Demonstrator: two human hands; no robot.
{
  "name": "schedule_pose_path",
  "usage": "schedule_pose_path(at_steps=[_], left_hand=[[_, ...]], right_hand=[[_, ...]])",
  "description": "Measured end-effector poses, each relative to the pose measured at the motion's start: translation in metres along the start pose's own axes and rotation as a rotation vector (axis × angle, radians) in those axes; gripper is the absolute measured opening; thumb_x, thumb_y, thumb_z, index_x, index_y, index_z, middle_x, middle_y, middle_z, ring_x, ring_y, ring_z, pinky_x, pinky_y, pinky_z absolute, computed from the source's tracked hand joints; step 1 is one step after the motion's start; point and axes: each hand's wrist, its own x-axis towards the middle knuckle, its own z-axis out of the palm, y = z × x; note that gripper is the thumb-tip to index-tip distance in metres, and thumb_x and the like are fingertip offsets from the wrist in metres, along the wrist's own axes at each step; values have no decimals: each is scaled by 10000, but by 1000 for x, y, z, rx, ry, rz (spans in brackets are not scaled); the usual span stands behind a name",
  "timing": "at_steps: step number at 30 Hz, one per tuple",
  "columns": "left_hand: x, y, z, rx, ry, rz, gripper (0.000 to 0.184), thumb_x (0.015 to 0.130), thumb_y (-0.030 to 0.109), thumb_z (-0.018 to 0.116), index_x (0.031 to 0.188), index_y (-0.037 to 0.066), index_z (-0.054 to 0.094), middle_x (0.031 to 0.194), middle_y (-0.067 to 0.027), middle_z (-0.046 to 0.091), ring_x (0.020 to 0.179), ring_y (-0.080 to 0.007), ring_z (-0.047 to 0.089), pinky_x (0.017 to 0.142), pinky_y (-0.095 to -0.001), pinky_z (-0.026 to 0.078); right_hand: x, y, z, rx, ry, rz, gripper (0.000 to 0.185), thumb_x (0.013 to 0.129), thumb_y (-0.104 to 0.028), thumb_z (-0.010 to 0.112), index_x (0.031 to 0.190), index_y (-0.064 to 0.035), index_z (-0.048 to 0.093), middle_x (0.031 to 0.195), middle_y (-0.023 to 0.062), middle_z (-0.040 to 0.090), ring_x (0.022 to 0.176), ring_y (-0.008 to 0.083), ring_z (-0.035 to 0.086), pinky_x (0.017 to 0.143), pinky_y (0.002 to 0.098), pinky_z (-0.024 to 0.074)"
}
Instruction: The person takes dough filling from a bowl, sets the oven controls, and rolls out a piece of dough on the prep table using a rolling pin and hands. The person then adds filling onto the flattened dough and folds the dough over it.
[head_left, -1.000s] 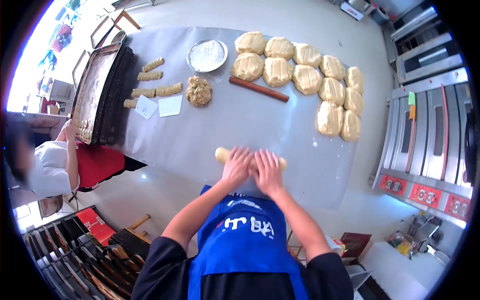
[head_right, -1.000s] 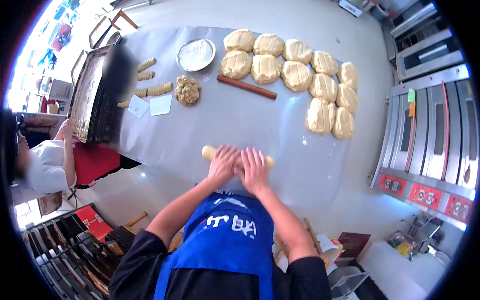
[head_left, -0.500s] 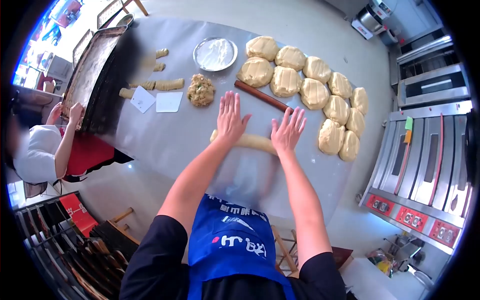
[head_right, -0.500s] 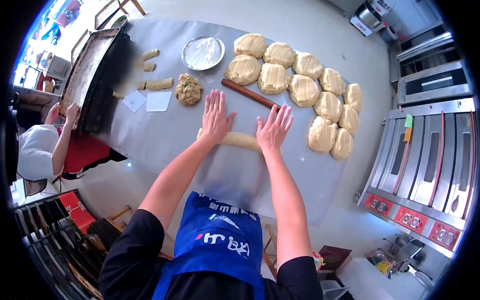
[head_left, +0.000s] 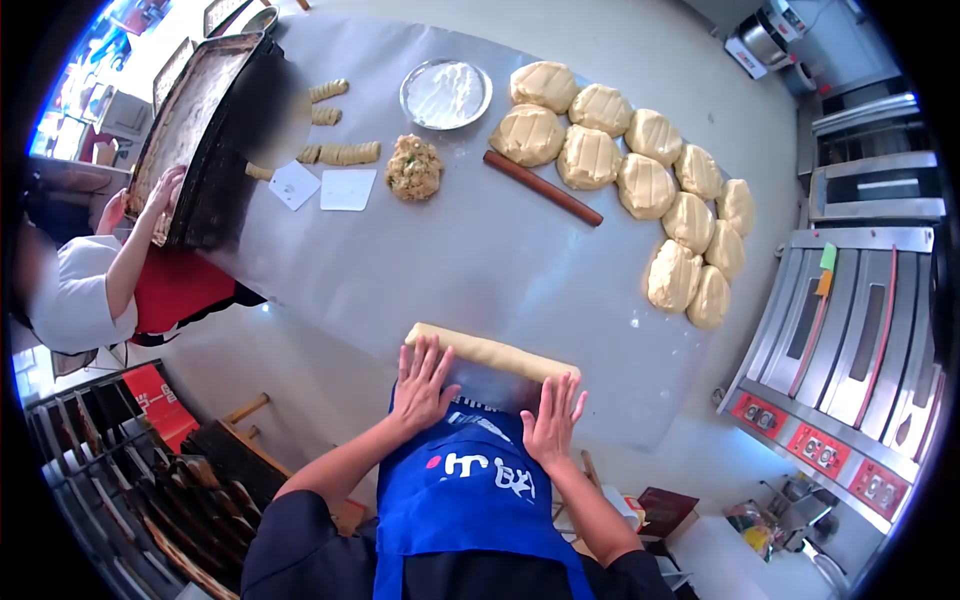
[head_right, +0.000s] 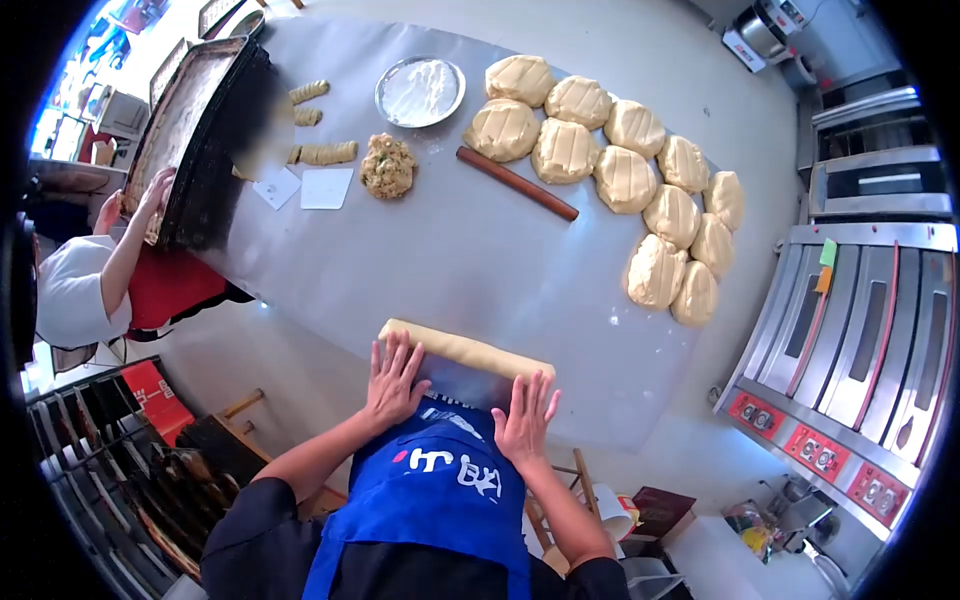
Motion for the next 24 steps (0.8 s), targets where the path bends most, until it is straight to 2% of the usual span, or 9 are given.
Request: schedule_pose_path(at_steps=[2, 6, 10, 12, 14, 15, 18, 21, 24], left_hand=[[32, -19, 8, 69, 10, 63, 774, 1004, 463, 657, 1672, 156, 416, 1758, -229, 286, 1647, -454, 193, 1332, -622, 114], [156, -26, -8, 109, 130, 88, 836, 997, 569, 627, 1672, 127, 408, 1742, -295, 267, 1636, -471, 200, 1340, -588, 140], [254, -17, -24, 119, 377, 156, 881, 1006, 594, 611, 1670, 63, 384, 1758, -294, 216, 1660, -454, 115, 1353, -576, 82], [273, -20, -20, 125, 356, 188, 854, 1018, 586, 596, 1665, 66, 397, 1762, -281, 217, 1664, -437, 115, 1356, -568, 67], [255, -18, -19, 172, 277, 203, 746, 1054, 540, 552, 1652, 109, 440, 1779, -205, 242, 1671, -394, 132, 1357, -571, 53], [238, -18, -20, 174, 246, 210, 746, 1054, 540, 552, 1652, 109, 440, 1779, -205, 242, 1671, -394, 132, 1357, -571, 53], [161, -28, -17, 163, 124, 284, 654, 1048, 501, 563, 1619, 186, 513, 1775, -124, 304, 1664, -397, 159, 1334, -648, 52], [76, -35, -2, 105, 62, 253, 632, 1032, 446, 610, 1607, 197, 528, 1772, -162, 297, 1657, -448, 145, 1317, -681, 39], [28, 0, 15, -119, 210, 118, 637, 1000, 305, 679, 1594, 131, 526, 1769, -218, 274, 1641, -526, 133, 1302, -699, 29]], right_hand=[[19, 11, 10, -32, -11, 91, 836, 1092, -498, 490, 1720, -21, 212, 1789, 294, 108, 1645, 537, 58, 1297, 699, -9], [130, 37, 5, -212, 225, 32, 842, 1083, -542, 482, 1736, -84, 212, 1796, 286, 66, 1647, 536, 24, 1303, 695, -22], [243, 49, -9, -278, 367, 41, 836, 1082, -577, 484, 1733, -111, 247, 1806, 236, 113, 1651, 516, 53, 1316, 672, 14], [272, 55, -13, -230, 358, 7, 813, 1087, -567, 483, 1732, -125, 262, 1808, 211, 138, 1652, 509, 70, 1316, 670, 26], [248, 56, -6, -161, 322, -8, 791, 1091, -557, 482, 1731, -139, 277, 1810, 186, 162, 1652, 502, 87, 1316, 668, 39], [231, 54, -8, -168, 278, -59, 763, 1096, -544, 482, 1726, -156, 299, 1808, 173, 182, 1652, 496, 102, 1313, 674, 51], [161, 49, -3, -155, 186, -123, 715, 1103, -524, 480, 1716, -184, 340, 1803, 157, 215, 1650, 491, 123, 1305, 685, 68], [73, 39, 1, -114, 100, -145, 684, 1109, -516, 470, 1704, -192, 373, 1796, 165, 231, 1644, 497, 140, 1290, 709, 85], [20, 10, 4, -63, 10, -72, 704, 1115, -542, 434, 1700, -155, 371, 1788, 193, 238, 1640, 514, 136, 1277, 734, 68]])
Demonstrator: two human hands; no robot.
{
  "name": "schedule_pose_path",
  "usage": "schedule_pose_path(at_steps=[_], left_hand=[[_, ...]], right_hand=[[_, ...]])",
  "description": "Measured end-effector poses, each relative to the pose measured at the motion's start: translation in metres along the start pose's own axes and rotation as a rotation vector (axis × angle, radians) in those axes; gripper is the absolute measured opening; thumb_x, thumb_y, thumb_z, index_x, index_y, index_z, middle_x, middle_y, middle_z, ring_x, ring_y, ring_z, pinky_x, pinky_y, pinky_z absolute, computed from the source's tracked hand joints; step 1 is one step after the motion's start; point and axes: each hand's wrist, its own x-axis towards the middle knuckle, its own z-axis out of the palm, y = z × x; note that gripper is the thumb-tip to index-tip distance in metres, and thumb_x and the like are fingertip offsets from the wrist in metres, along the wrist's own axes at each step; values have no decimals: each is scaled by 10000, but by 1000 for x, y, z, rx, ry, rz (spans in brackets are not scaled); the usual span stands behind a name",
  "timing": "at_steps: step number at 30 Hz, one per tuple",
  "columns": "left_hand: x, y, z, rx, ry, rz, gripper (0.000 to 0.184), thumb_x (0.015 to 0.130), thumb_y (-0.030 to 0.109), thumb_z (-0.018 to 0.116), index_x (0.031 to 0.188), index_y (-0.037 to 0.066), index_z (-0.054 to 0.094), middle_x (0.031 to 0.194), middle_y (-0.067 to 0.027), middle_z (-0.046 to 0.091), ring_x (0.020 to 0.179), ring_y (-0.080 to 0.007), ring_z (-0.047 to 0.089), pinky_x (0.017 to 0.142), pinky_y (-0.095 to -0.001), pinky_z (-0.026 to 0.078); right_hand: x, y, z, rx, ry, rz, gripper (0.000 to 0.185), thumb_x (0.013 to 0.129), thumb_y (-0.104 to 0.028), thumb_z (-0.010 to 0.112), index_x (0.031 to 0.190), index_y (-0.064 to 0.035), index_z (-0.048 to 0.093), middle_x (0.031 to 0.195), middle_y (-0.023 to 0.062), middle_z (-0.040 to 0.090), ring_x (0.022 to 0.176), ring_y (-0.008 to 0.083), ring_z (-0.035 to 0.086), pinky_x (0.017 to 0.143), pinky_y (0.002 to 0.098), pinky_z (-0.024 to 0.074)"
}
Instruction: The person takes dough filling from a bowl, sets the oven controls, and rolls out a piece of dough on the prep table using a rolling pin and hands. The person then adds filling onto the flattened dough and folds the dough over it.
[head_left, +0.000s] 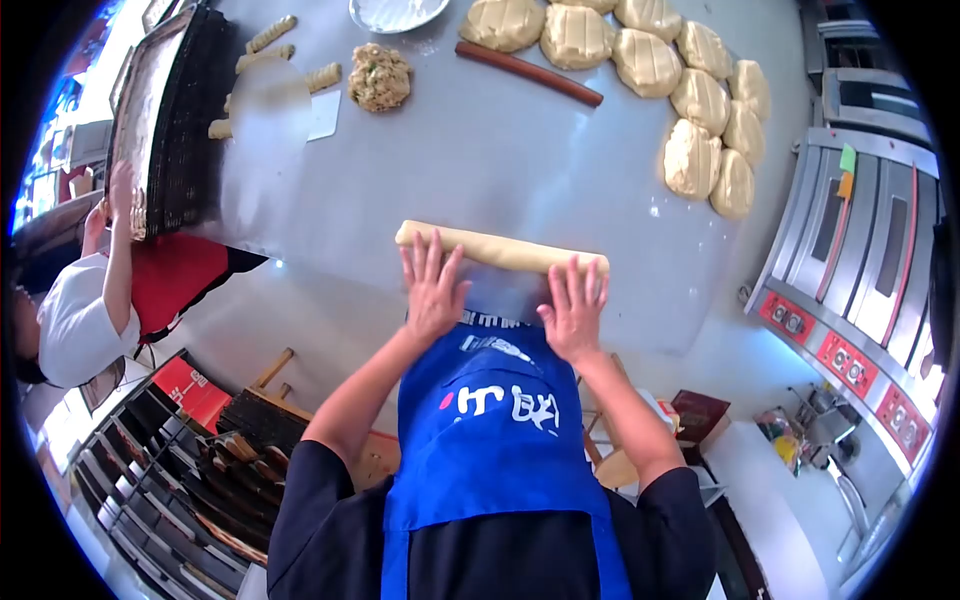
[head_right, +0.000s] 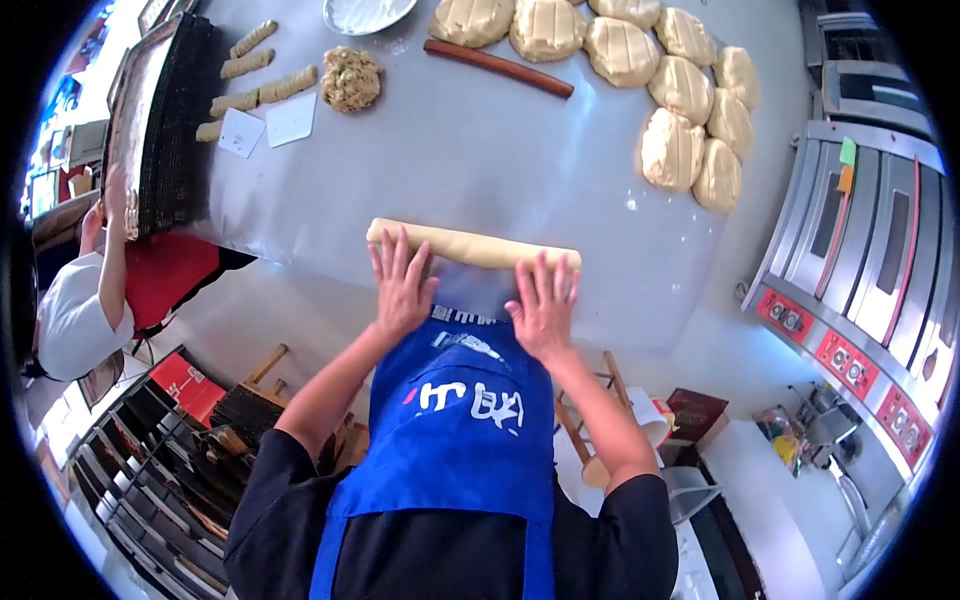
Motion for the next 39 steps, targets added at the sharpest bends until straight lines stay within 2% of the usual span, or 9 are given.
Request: schedule_pose_path(at_steps=[4, 6, 13, 17, 22, 25, 30, 36, 39], left_hand=[[4, 38, 50, 107, -258, 177, 655, 1007, 322, 657, 1612, 131, 499, 1749, -235, 313, 1646, -477, 189, 1330, -635, 94], [60, 39, 68, 190, -151, 239, 693, 1027, 394, 622, 1645, 130, 454, 1735, -243, 336, 1641, -461, 218, 1335, -611, 130], [232, 17, 67, 212, 142, 9, 764, 1041, 563, 532, 1673, 149, 419, 1743, -239, 320, 1644, -463, 192, 1329, -641, 99], [195, 19, 58, 287, 36, 141, 767, 1041, 573, 526, 1669, 146, 424, 1748, -234, 312, 1651, -457, 169, 1324, -654, 94], [60, 36, 36, 176, -213, 171, 735, 984, 447, 684, 1660, 267, 456, 1774, -190, 278, 1663, -441, 147, 1304, -695, 94], [-10, 31, 39, 209, -259, 182, 764, 945, 389, 745, 1653, 309, 469, 1782, -166, 267, 1666, -443, 133, 1293, -719, 64], [33, 28, 46, 303, -266, 187, 676, 998, 472, 649, 1635, 319, 489, 1787, -45, 294, 1670, -386, 161, 1307, -699, 79], [213, 10, 42, 233, 45, 64, 732, 1030, 507, 593, 1645, 138, 449, 1706, -276, 360, 1611, -496, 247, 1309, -671, 125], [225, -6, 42, 249, 160, 11, 753, 1045, 514, 569, 1625, 48, 451, 1666, -343, 380, 1597, -515, 265, 1314, -655, 120]], right_hand=[[-1, -27, 24, 102, -98, -115, 791, 1107, -580, 413, 1700, -62, 336, 1804, 130, 235, 1674, 424, 110, 1305, 680, 33], [44, -18, 26, 83, -26, -28, 782, 1103, -570, 425, 1712, -91, 318, 1801, 128, 240, 1666, 440, 128, 1313, 678, 33], [210, 37, 4, -201, 213, 91, 737, 1095, -587, 449, 1702, -178, 369, 1784, 150, 275, 1646, 482, 150, 1315, 684, 58], [179, 34, 1, -164, 145, -97, 708, 1097, -582, 448, 1690, -198, 397, 1777, 154, 289, 1639, 487, 170, 1309, 694, 68], [56, 6, -1, 43, -60, -205, 737, 1081, -609, 450, 1692, -201, 396, 1790, 122, 273, 1647, 454, 189, 1298, 695, 105], [-11, -3, 27, 150, -17, -235, 706, 1092, -596, 434, 1702, -243, 386, 1795, 101, 273, 1657, 446, 165, 1292, 707, 86], [45, -16, 13, 11, -46, -66, 677, 1099, -565, 452, 1702, -266, 382, 1801, 67, 265, 1660, 450, 141, 1297, 713, 53], [208, 28, -5, -161, 266, 152, 721, 1090, -562, 478, 1693, -177, 391, 1782, 198, 248, 1652, 470, 137, 1311, 688, 39], [232, 55, -1, -190, 327, 232, 728, 1095, -561, 473, 1684, -141, 399, 1769, 230, 261, 1650, 470, 142, 1316, 672, 36]])
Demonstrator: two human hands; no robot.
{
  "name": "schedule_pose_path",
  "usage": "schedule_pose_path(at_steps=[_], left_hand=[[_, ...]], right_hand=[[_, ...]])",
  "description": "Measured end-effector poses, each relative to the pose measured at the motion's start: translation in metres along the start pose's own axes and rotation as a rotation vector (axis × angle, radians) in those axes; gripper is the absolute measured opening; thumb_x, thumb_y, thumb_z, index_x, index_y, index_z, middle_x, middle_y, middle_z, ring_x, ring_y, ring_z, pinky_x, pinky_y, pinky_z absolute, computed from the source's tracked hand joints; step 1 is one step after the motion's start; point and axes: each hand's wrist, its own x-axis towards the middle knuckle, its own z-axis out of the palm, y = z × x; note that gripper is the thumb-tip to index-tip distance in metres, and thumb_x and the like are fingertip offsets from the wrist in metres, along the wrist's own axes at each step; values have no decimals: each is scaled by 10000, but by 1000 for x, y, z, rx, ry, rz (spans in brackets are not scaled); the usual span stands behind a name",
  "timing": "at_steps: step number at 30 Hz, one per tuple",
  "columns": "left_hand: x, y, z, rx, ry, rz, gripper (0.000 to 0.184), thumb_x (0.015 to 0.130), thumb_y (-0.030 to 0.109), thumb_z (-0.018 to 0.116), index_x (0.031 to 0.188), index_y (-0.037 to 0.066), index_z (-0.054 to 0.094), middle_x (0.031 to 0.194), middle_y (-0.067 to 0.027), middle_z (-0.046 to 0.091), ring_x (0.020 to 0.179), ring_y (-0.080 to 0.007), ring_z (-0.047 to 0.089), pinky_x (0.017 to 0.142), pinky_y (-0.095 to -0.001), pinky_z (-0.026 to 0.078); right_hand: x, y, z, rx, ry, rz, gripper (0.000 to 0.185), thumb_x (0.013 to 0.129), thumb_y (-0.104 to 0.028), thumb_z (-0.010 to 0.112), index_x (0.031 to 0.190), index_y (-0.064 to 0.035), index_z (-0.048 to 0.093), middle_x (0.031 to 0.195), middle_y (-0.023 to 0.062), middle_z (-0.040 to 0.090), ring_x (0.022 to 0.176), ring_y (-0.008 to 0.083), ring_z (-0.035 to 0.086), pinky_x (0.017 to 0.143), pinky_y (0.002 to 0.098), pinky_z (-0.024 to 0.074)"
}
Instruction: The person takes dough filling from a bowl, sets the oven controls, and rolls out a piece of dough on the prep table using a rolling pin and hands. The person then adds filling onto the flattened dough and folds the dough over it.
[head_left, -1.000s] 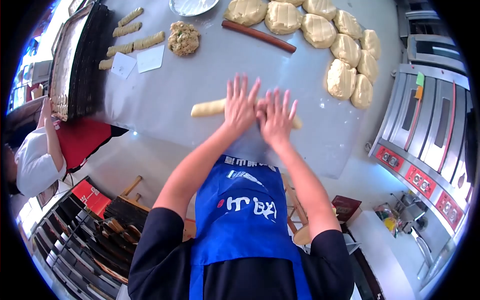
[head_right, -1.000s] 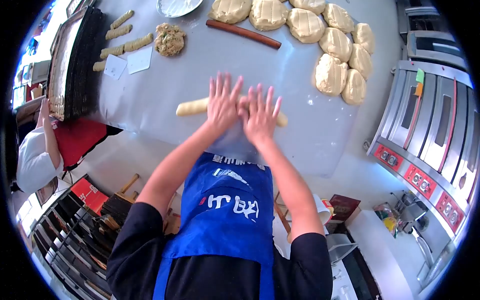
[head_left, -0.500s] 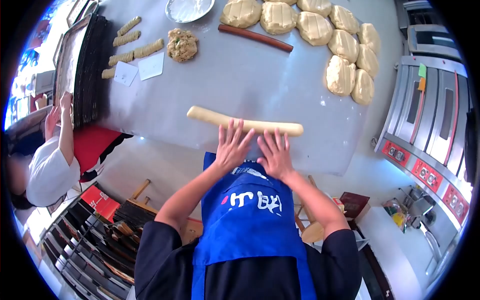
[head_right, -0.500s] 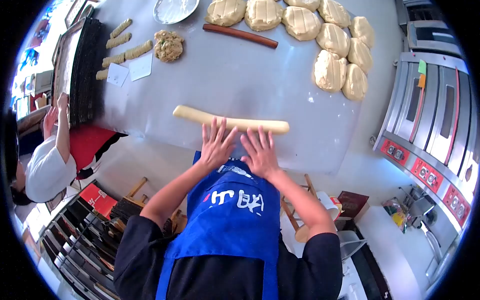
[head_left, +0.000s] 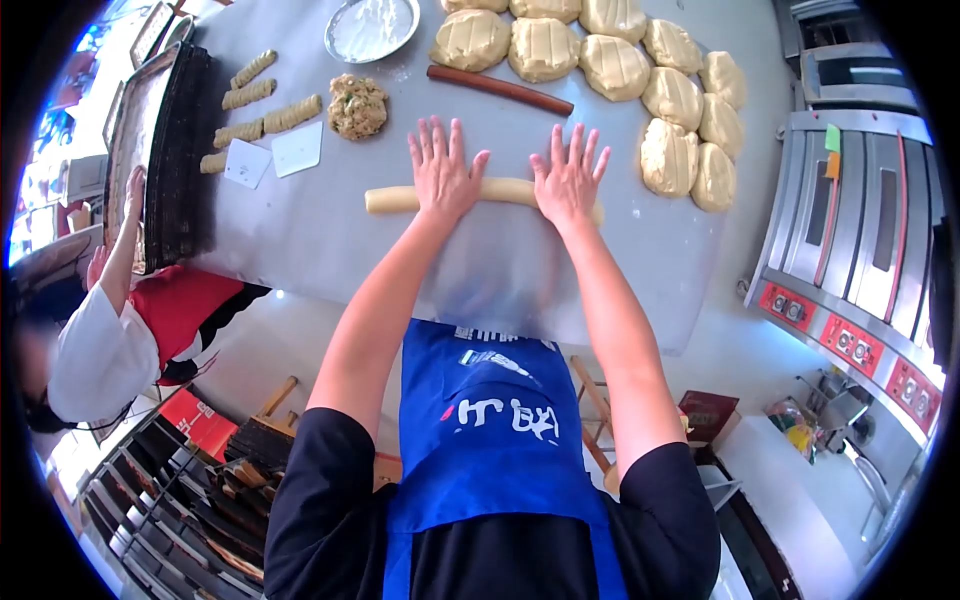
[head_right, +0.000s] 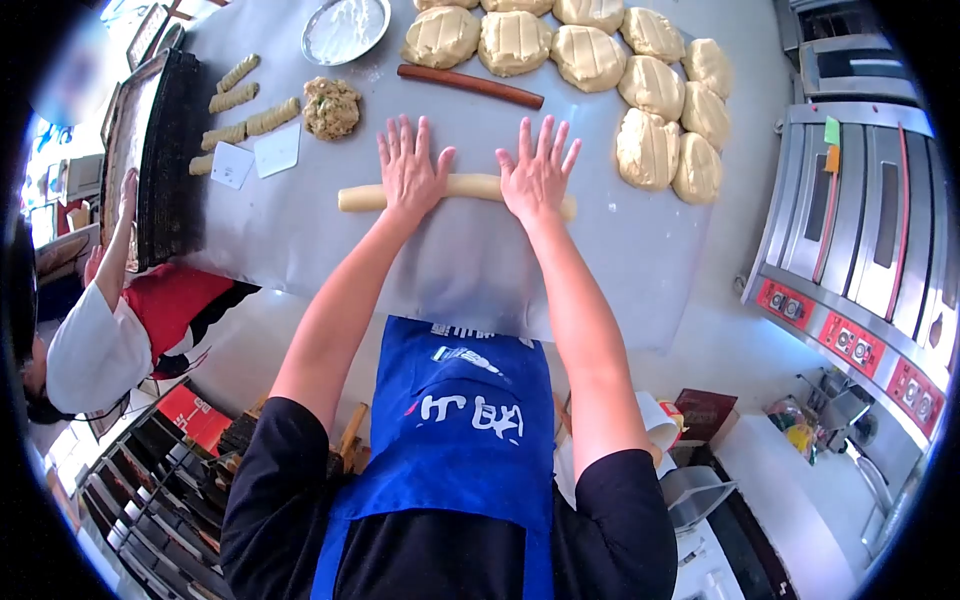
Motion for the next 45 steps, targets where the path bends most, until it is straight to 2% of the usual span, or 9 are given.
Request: schedule_pose_path(at_steps=[9, 14, 16, 24, 30, 32, 35, 37, 45], left_hand=[[-158, -4, -63, -103, -204, 13, 714, 1039, 387, 612, 1637, 43, 431, 1742, -277, 284, 1627, -509, 193, 1312, -660, 94], [-200, -59, -70, 52, -145, -36, 773, 1036, 414, 634, 1682, 77, 376, 1764, -238, 265, 1652, -477, 147, 1319, -651, 95], [-174, -71, -68, 28, -275, 23, 791, 1031, 429, 637, 1685, 74, 370, 1761, -243, 270, 1649, -480, 157, 1321, -640, 121], [-10, -39, -56, 102, 70, 103, 810, 991, 436, 675, 1652, 51, 410, 1721, -284, 313, 1620, -478, 235, 1328, -611, 170], [-90, 9, -42, -171, -279, 430, 799, 911, 293, 762, 1615, 69, 459, 1710, -220, 387, 1615, -401, 322, 1335, -574, 213], [-139, 10, -19, -179, -251, 408, 781, 994, 386, 681, 1693, 203, 383, 1754, -78, 366, 1652, -327, 261, 1345, -578, 162], [-122, 10, -28, -42, -432, 277, 767, 1020, 454, 639, 1704, 238, 367, 1773, -46, 331, 1668, -314, 208, 1348, -587, 121], [-78, -3, -16, 54, -324, 428, 725, 1029, 467, 615, 1685, 238, 409, 1779, -63, 311, 1670, -334, 187, 1343, -611, 80], [22, -23, -41, -99, 4, 98, 754, 1037, 392, 629, 1656, 37, 385, 1722, -250, 349, 1645, -420, 217, 1346, -583, 110]], right_hand=[[-149, 2, -56, 205, -273, -289, 686, 1106, -496, 505, 1695, -166, 383, 1781, 199, 255, 1646, 476, 164, 1304, 672, 101], [-211, 25, -58, 186, -179, -133, 679, 1120, -509, 455, 1703, -170, 370, 1779, 229, 239, 1646, 506, 131, 1289, 695, 88], [-205, 27, -55, 164, -183, -94, 678, 1123, -517, 439, 1702, -170, 374, 1777, 241, 233, 1646, 514, 120, 1284, 704, 82], [-37, 19, -49, -11, 72, -27, 702, 1091, -477, 518, 1665, -87, 413, 1765, 245, 260, 1639, 490, 183, 1296, 690, 108], [-86, -24, -64, 237, -62, -282, 692, 1085, -454, 533, 1668, -99, 418, 1768, 197, 289, 1641, 462, 213, 1291, 687, 151], [-128, -32, -51, 264, -199, -316, 703, 1093, -482, 503, 1691, -132, 387, 1792, 144, 261, 1659, 432, 183, 1299, 682, 132], [-131, -26, -28, 187, -284, -317, 728, 1105, -523, 457, 1717, -151, 330, 1816, 125, 192, 1671, 422, 134, 1307, 673, 89], [-92, -22, -19, 97, -246, -325, 727, 1111, -529, 450, 1728, -173, 302, 1815, 124, 197, 1666, 421, 148, 1313, 660, 93], [10, -13, -25, 96, 84, -151, 733, 1113, -505, 471, 1723, -138, 295, 1791, 195, 228, 1656, 444, 163, 1309, 656, 112]])
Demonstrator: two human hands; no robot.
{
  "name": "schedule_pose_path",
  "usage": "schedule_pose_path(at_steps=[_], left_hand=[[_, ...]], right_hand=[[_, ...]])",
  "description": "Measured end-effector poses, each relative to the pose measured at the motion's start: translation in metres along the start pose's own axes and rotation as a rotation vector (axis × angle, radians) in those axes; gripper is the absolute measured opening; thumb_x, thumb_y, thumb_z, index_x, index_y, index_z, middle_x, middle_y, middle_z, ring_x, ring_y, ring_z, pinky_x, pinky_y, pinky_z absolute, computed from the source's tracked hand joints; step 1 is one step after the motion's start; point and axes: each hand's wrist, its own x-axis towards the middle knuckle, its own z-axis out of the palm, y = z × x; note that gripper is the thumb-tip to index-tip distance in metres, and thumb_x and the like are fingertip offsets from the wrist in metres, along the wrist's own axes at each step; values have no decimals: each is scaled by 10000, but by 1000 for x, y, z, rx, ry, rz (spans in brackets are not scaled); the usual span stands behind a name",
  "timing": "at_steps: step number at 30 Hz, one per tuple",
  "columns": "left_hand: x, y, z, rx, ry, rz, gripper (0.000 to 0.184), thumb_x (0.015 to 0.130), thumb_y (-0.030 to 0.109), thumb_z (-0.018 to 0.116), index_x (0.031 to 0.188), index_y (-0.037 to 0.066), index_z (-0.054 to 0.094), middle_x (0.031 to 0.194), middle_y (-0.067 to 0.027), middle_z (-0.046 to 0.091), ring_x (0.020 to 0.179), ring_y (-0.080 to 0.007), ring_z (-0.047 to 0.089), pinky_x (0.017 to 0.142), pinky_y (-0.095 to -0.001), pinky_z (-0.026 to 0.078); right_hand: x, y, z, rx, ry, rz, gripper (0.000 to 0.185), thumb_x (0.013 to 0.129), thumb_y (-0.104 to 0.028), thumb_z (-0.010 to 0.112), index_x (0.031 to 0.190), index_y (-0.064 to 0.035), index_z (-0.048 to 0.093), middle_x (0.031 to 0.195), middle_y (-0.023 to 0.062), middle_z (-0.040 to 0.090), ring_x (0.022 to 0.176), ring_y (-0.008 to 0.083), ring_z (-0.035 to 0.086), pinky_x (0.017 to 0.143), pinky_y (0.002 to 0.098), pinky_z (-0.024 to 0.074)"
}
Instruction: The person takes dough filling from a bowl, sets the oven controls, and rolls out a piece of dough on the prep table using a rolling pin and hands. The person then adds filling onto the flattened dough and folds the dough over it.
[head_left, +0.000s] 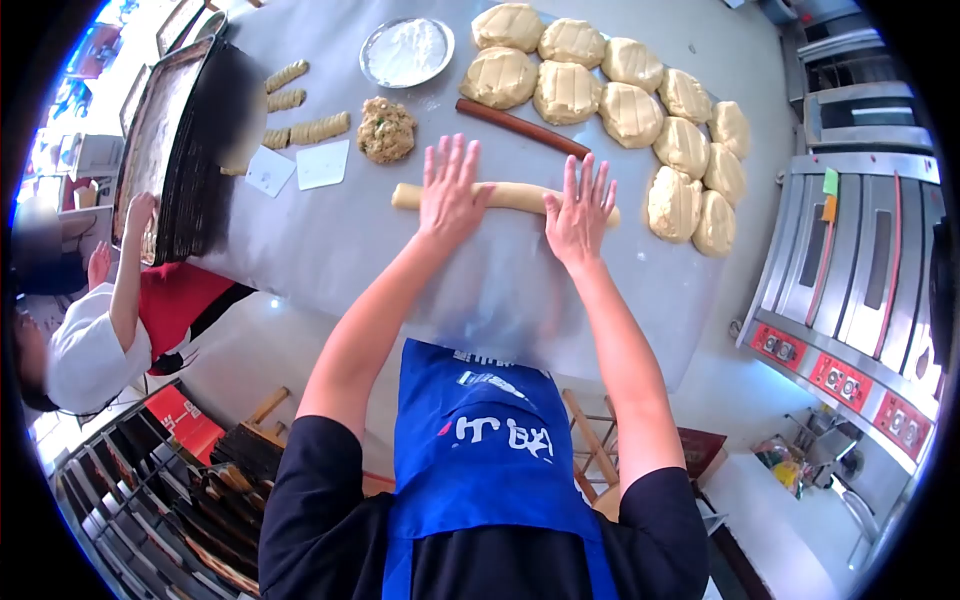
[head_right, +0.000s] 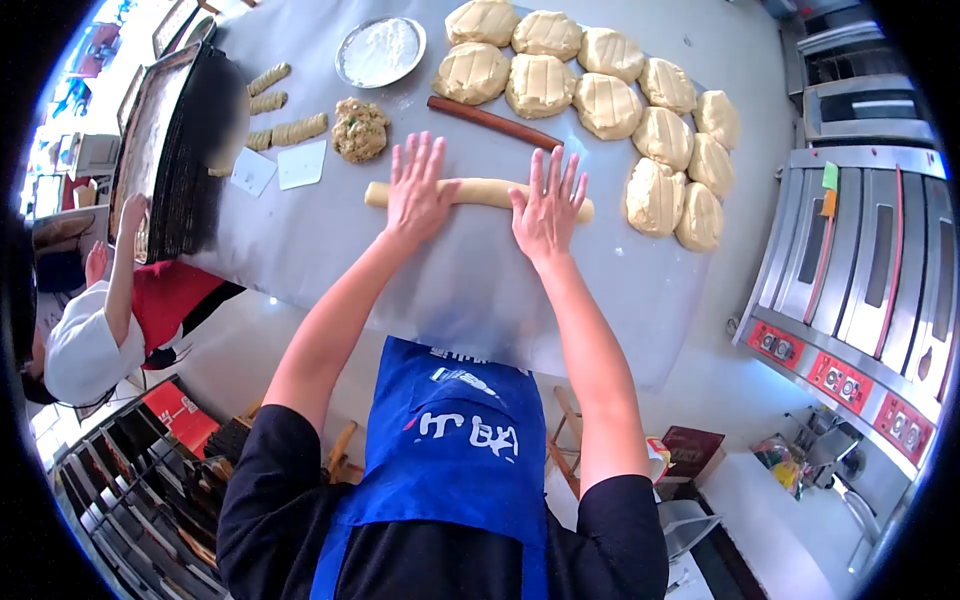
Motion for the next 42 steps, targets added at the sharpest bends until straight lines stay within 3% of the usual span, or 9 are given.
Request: schedule_pose_path(at_steps=[6, 9, 12, 17, 20, 25, 27, 30, 42], left_hand=[[-104, -42, -41, -98, 130, -180, 740, 1014, 203, 644, 1648, -37, 348, 1700, -279, 368, 1630, -447, 256, 1339, -586, 100], [-185, -61, -66, -40, 154, -379, 716, 1055, 203, 608, 1665, -32, 316, 1710, -264, 364, 1641, -423, 246, 1334, -576, 106], [-257, -69, -88, -133, 199, -770, 621, 1132, 245, 494, 1662, -32, 326, 1713, -231, 376, 1622, -398, 287, 1333, -526, 139], [-408, -108, -85, -216, 368, -1180, 554, 1159, 290, 423, 1626, -8, 427, 1657, -237, 459, 1558, -409, 387, 1302, -500, 257], [-528, -128, -81, -134, -88, -1635, 598, 1147, 341, 452, 1625, -17, 420, 1647, -248, 470, 1522, -440, 431, 1269, -476, 327], [-647, -102, -119, -1155, 102, -2355, 795, 1041, 668, 466, 1550, 59, 495, 1620, -246, 484, 1452, -419, 496, 1141, -599, 422], [-659, -86, -124, -905, -67, -2387, 665, 1063, 604, 473, 1449, 69, 559, 1468, -246, 620, 1288, -397, 633, 1012, -564, 513], [-657, -92, -112, -812, -113, -2264, 530, 1107, 540, 484, 1225, 54, 659, 1021, -164, 763, 838, -264, 741, 667, -427, 572], [-571, -192, -94, -1003, 137, -1925, 489, 1095, 460, 597, 1276, 10, 663, 1120, -150, 772, 941, -252, 759, 774, -361, 577]], right_hand=[[-31, 22, 8, 25, -62, -78, 697, 1103, -490, 513, 1666, -95, 404, 1754, 207, 314, 1635, 461, 208, 1298, 656, 126], [1, 8, -3, 68, 118, -120, 508, 1092, -382, 595, 1483, -58, 594, 1489, 200, 606, 1458, 425, 504, 1174, 590, 396], [49, -26, 7, 354, 188, 2, 140, 1035, -159, 700, 1147, -76, 686, 963, 115, 665, 871, 352, 705, 690, 463, 565], [161, -114, 50, 517, 120, -211, 122, 1043, -101, 627, 1137, -111, 704, 1035, 108, 683, 901, 386, 715, 744, 483, 577], [245, -155, 91, 412, -35, -122, 317, 1011, -149, 677, 1328, -149, 660, 1246, 150, 633, 1041, 404, 708, 875, 514, 585], [332, -204, 150, 166, -214, -54, 609, 934, -242, 777, 1505, -162, 580, 1535, 270, 516, 1317, 461, 605, 1095, 509, 525], [345, -204, 175, 159, -211, -200, 578, 908, -188, 788, 1454, -83, 630, 1483, 271, 585, 1418, 444, 521, 1207, 497, 422], [348, -211, 191, 129, -92, -138, 354, 924, -92, 682, 1275, -57, 716, 1347, 230, 666, 1228, 432, 655, 1026, 500, 548], [374, -211, 199, 430, -71, -110, 171, 996, -39, 616, 1050, -19, 778, 959, 142, 759, 868, 292, 729, 761, 412, 579]])
